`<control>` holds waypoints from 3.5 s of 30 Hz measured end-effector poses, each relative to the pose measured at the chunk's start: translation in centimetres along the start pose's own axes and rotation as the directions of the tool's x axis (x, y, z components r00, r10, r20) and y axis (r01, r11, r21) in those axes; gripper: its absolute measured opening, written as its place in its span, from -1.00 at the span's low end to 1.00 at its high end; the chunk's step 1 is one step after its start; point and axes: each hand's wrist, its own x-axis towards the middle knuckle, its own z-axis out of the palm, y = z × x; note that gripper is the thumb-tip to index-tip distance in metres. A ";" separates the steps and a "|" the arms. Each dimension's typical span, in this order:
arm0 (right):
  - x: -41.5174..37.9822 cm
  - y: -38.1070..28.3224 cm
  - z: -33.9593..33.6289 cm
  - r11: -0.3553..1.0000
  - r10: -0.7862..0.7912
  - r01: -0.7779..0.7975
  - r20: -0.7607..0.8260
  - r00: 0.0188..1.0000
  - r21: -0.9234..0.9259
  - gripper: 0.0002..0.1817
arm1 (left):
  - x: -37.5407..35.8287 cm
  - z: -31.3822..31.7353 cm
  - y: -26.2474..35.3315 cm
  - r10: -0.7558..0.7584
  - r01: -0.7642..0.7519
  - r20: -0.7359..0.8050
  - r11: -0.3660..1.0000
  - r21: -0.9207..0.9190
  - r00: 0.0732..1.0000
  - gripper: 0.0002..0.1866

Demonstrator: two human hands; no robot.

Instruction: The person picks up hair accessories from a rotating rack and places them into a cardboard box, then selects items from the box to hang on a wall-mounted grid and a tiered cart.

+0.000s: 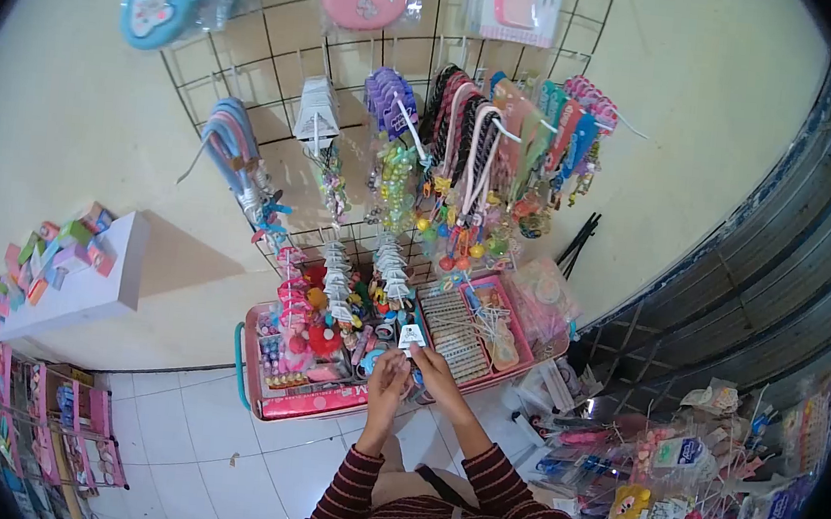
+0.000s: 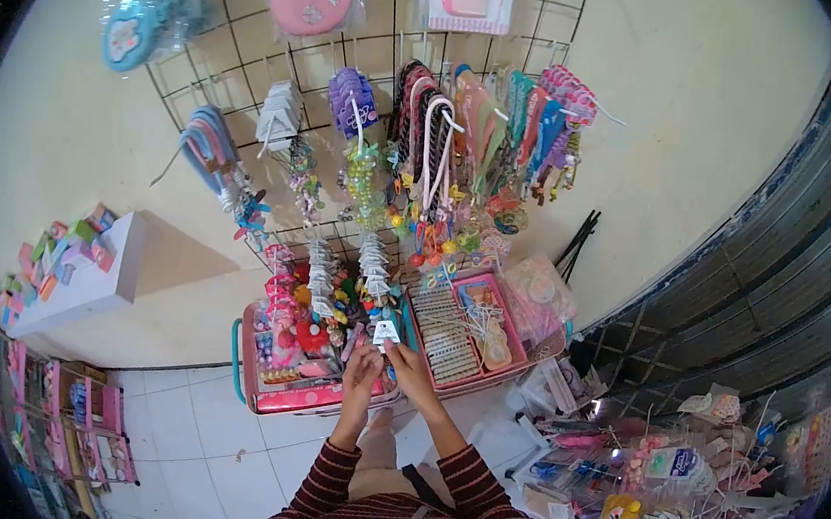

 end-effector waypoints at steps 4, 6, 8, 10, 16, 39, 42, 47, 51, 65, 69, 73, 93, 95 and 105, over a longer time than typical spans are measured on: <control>3.1 1.5 0.7 0.999 0.053 -0.053 -0.022 0.998 0.005 -0.64 | 3.3 -1.0 -0.3 -0.024 0.024 -0.001 1.000 -0.008 1.000 -0.75; 3.9 1.7 1.4 0.991 0.108 -0.103 -0.057 0.992 0.079 -0.64 | 4.8 -1.8 -1.0 0.030 -0.030 0.019 0.999 0.021 0.999 -0.74; 4.6 2.3 1.7 0.996 0.048 -0.039 -0.108 0.993 0.081 -0.65 | 5.4 -2.2 -1.0 -0.049 0.048 0.028 0.998 0.027 0.998 -0.74; 5.3 2.9 1.9 0.994 0.084 -0.074 -0.121 0.989 0.084 -0.65 | 6.3 -2.8 -1.1 -0.087 0.082 0.091 0.995 0.055 0.992 -0.68; 8.4 1.5 2.7 0.991 0.112 -0.123 -0.199 0.973 -0.043 -0.65 | 8.0 -2.9 -1.4 -0.076 0.054 0.114 0.982 0.183 0.991 -0.54; -25.6 9.8 -8.5 0.993 0.007 0.099 -0.862 0.507 0.066 -0.84 | -11.4 7.5 -10.0 -0.787 0.705 0.515 0.576 0.414 0.341 -0.56; -35.7 9.5 -8.5 0.996 -0.019 0.088 -0.958 0.287 0.006 -0.83 | -21.3 10.6 -11.4 -0.805 0.622 0.581 0.518 0.587 0.122 -0.57; -50.7 10.1 -5.8 0.984 0.137 0.139 -0.966 -0.220 0.108 -0.80 | -35.0 14.4 -12.3 -0.785 0.458 0.483 0.291 0.840 -0.388 -0.54; -58.7 8.6 -2.2 0.944 0.226 0.329 -0.772 -0.594 0.022 -0.81 | -42.0 16.4 -13.7 -0.741 0.375 0.478 0.322 0.869 -0.471 -0.59; -73.2 7.8 -13.1 0.964 0.238 0.263 -0.596 -0.767 0.047 -0.87 | -52.2 31.3 -17.8 -0.311 0.479 0.865 0.733 0.482 -0.395 -0.75; -77.6 4.2 -22.9 0.979 -0.063 0.068 -0.598 -0.799 -0.194 -0.89 | -52.4 36.4 -16.8 -0.147 0.482 0.948 0.832 0.274 -0.284 -0.76; -81.2 0.4 -30.0 0.968 -0.207 -0.066 -0.625 -0.752 -0.241 -0.88 | -54.2 40.7 -16.4 -0.218 0.392 0.976 0.898 0.201 -0.001 -0.76; -85.3 7.2 -61.3 0.411 0.731 -0.730 -0.282 0.622 -0.546 -0.68 | -65.0 53.7 -46.5 -0.920 -0.911 0.388 0.210 0.354 -0.061 -0.59; -85.1 12.4 -60.0 0.457 0.695 -0.651 -0.214 0.687 -0.606 -0.67 | -66.1 51.1 -48.5 -0.915 -0.895 0.402 0.186 0.405 -0.008 -0.58; -86.5 20.6 -52.9 0.435 0.656 -0.808 -0.474 0.587 -0.398 -0.65 | -66.5 45.6 -50.9 -0.729 -0.925 0.684 0.283 0.253 -0.036 -0.70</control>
